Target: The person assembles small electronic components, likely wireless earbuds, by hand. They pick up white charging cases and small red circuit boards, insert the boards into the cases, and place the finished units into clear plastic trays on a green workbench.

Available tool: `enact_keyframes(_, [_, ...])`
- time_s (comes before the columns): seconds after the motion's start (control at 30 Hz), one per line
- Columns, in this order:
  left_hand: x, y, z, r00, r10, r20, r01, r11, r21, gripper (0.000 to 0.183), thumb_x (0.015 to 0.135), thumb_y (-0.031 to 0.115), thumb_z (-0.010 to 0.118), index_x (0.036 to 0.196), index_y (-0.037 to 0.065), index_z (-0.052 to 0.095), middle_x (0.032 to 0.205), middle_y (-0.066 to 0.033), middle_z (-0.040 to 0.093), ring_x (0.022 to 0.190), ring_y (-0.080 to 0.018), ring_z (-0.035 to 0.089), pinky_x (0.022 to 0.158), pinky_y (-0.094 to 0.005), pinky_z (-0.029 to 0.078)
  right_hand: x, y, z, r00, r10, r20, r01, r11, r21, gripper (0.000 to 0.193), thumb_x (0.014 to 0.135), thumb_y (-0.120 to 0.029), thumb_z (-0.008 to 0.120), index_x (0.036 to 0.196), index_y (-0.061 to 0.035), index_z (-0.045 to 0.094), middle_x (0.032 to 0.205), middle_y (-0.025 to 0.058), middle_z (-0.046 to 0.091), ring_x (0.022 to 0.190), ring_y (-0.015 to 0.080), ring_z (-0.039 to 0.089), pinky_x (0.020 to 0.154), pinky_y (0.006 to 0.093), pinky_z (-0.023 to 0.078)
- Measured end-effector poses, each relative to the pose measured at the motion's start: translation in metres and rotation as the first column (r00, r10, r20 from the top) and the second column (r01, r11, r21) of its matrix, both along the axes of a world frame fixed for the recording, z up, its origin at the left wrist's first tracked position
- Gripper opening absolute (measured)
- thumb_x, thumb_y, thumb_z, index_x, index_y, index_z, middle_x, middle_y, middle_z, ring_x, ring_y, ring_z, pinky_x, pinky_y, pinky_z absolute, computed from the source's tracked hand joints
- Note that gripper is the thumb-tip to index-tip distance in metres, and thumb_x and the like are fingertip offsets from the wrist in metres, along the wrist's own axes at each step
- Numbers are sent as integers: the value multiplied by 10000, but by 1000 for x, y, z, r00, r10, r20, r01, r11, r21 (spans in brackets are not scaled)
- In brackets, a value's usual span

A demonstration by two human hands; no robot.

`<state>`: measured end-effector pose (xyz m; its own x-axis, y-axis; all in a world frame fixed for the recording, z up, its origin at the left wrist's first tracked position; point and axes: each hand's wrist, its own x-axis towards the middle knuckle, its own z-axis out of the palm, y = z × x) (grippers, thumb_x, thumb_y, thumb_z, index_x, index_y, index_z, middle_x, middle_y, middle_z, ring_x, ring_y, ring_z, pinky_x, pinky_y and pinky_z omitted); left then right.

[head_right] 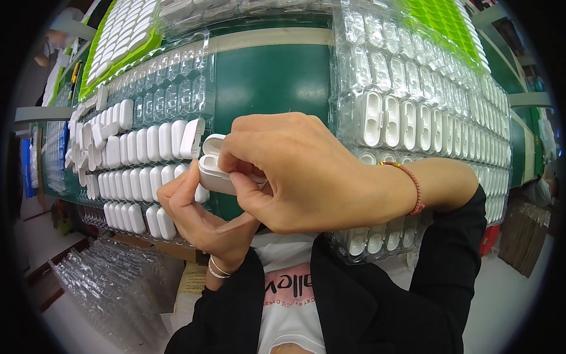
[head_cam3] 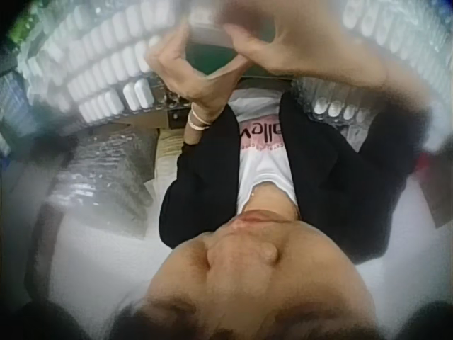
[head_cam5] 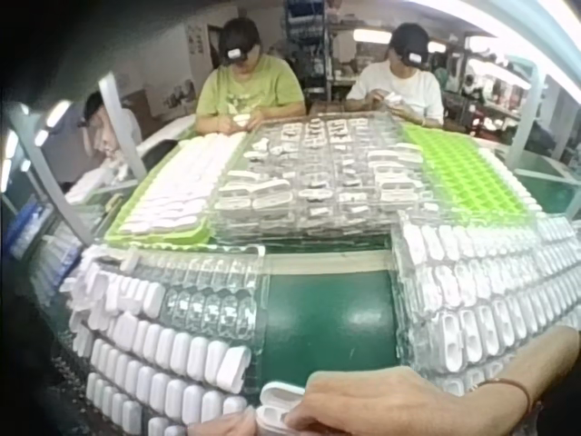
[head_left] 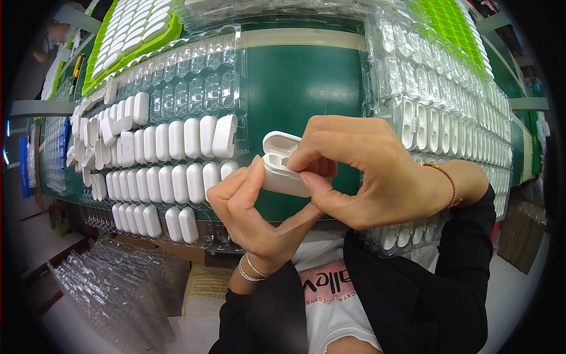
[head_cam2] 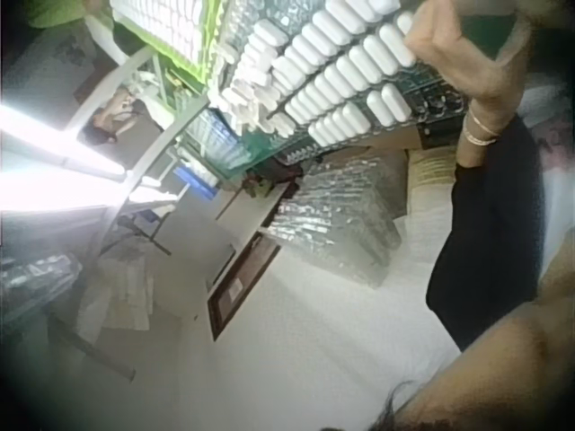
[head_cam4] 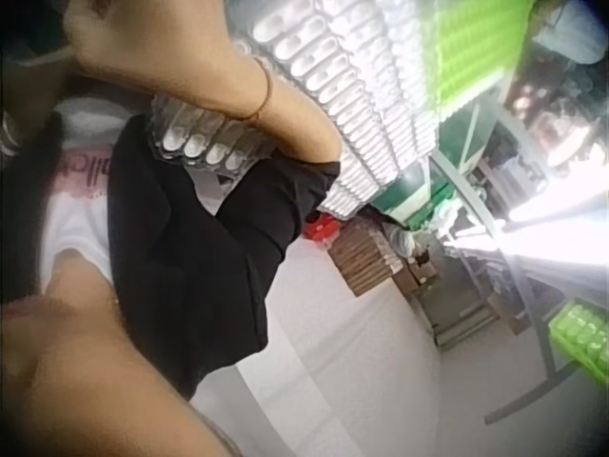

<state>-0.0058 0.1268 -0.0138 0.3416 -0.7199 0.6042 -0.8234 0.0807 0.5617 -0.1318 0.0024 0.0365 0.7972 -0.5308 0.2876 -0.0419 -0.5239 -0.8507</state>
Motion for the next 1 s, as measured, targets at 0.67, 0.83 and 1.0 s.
enact_keyframes(0.67, [-2,0,3,997,-19,-80,18,1000,-11,816,568,220,958,1218,-36,536,1061,-138,509,949,-269,531,796,-363,460,-2,-3,1,998,59,-8,-59,998,25,94,766,4,653,840,-15,598,768,109,585,637,273,605,546,363,476])
enact_keyframes(0.83, [0,-4,1,998,-36,-47,35,999,-17,804,544,162,945,1215,-26,545,1050,-140,537,937,-268,539,777,-358,471,-4,-16,5,987,140,-78,-136,989,49,141,784,85,656,895,-1,670,789,110,638,672,227,634,560,291,468])
enact_keyframes(1.0, [-2,-8,0,996,-45,-77,43,998,-36,801,537,146,944,1215,-16,549,1038,-135,546,928,-266,544,781,-355,471,-7,-18,12,973,130,-189,-86,971,222,115,796,62,674,900,19,695,810,95,669,744,174,680,654,265,548])
